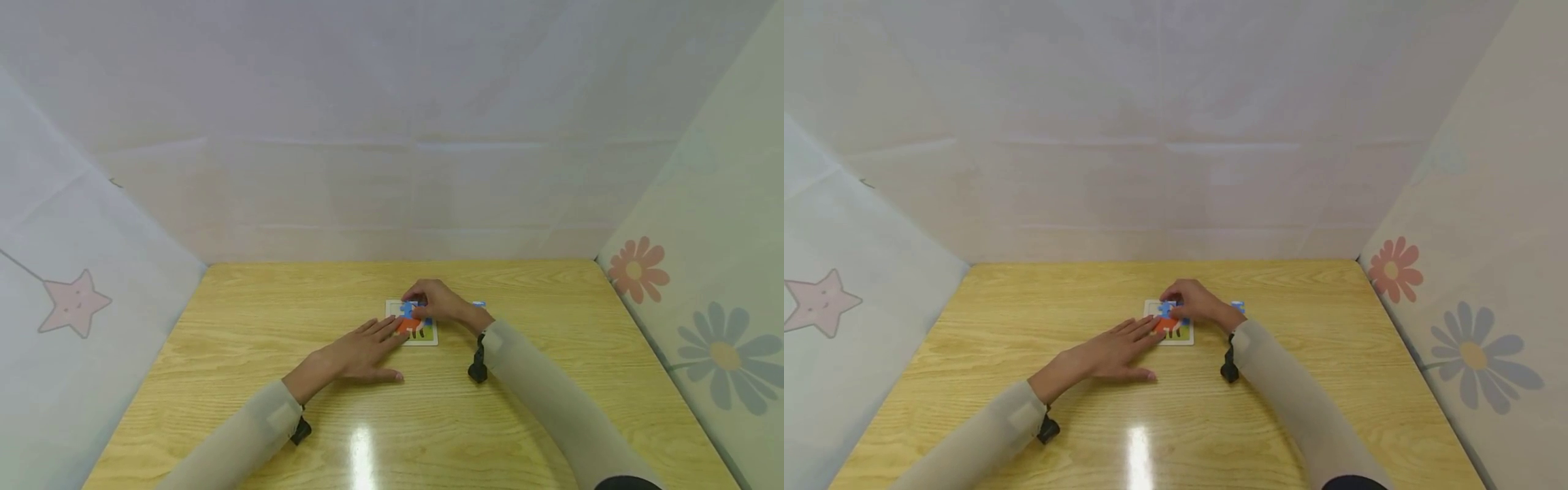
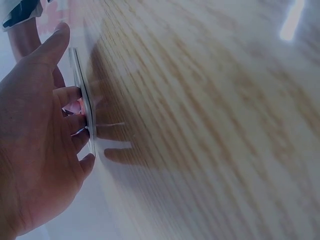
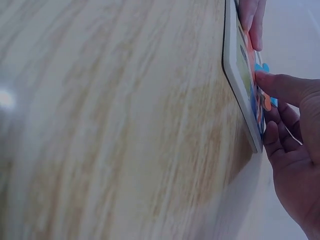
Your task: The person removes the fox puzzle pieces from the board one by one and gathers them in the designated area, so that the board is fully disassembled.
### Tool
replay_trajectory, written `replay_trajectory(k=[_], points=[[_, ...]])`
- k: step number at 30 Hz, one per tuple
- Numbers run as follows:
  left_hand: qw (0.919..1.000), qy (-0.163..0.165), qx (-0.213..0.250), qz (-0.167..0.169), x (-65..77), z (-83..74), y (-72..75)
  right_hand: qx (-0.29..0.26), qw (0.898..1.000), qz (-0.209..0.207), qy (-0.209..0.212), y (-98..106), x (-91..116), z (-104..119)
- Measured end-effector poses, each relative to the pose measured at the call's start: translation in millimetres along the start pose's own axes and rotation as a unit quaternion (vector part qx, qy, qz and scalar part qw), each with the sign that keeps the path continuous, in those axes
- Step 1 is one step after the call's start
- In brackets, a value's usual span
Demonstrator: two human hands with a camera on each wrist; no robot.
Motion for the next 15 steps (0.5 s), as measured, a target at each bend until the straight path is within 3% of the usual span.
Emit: replay_trajectory(k=[15], points=[[0.9999, 0.010, -0.007, 0.005, -0.2, -2.6, 0.1, -0.011, 1.000, -0.008, 0.003, 1.3, 6.5, -5.2]])
Point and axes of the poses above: each hand's wrist, its own x-axis away from the middle knuckle, its own y-axis out of the back of the hand, z = x × y, the point moved 4 cm from there along -x, towards the middle knuckle, and after that the axes turned 8 degrees about -z, right-handed, at the moved point
